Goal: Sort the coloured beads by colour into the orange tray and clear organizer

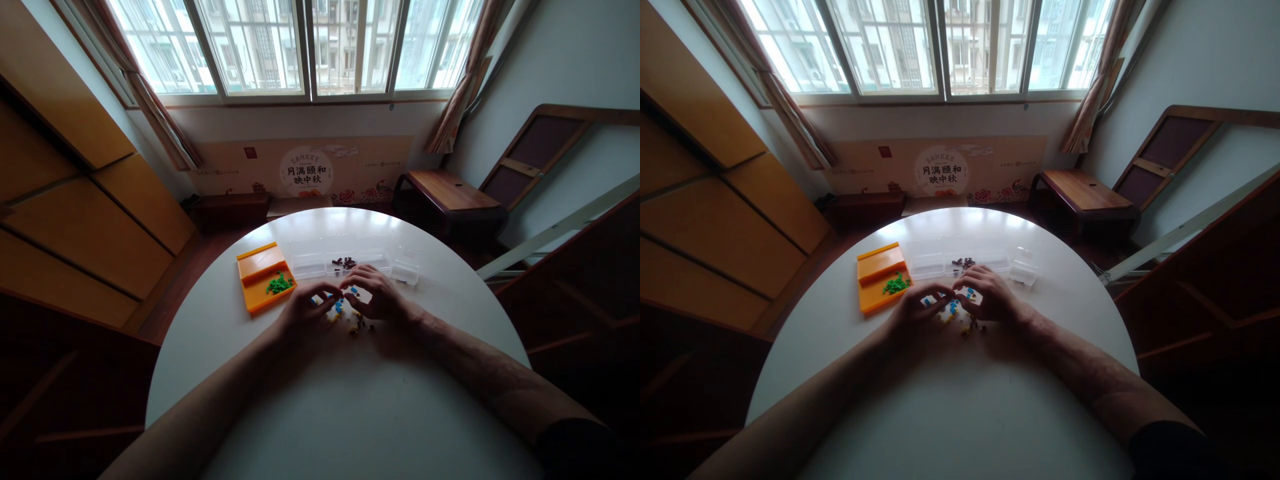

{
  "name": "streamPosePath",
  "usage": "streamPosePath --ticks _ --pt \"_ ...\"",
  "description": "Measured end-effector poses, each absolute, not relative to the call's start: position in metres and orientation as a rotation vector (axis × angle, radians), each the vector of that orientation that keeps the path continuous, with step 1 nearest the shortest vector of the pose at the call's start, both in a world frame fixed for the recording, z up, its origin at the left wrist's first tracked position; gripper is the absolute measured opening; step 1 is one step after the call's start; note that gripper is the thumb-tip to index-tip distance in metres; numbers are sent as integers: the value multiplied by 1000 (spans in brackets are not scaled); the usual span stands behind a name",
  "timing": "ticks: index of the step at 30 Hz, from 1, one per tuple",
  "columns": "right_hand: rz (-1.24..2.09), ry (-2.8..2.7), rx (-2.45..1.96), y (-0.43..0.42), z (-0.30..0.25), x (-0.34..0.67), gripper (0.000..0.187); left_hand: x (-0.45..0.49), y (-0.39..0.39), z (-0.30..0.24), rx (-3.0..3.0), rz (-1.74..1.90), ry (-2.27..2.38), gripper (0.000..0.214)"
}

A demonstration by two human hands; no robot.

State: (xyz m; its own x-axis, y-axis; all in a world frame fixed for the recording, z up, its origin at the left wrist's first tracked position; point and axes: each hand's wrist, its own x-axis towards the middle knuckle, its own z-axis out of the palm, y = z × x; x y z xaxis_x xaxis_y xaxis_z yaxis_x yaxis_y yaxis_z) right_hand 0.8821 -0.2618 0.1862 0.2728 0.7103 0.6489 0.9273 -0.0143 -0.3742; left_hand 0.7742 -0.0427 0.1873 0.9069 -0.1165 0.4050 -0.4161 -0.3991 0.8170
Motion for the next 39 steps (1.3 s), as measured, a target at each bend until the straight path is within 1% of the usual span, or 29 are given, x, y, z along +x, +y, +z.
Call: streamPosePath --ticks 7,11,15,29,34,39 --pt "-432 -1504 -1694 -260 186 881 21 780 -37 187 1948 368 -289 32" --pt "-478 -1538 -1701 -258 183 884 18 781 -35 186 1928 362 -248 34" --pt "-514 -1532 -1703 -259 180 887 13 781 -36 187 1948 385 -290 33" --pt "-560 -1505 -1747 -259 182 885 9 782 -34 183 1959 416 -307 24" --pt "-581 -1502 -1751 -259 181 885 12 782 -34 182 1980 440 -310 21" --pt "-621 -1301 -1799 -257 176 891 8 782 -34 182 2006 497 -282 20"
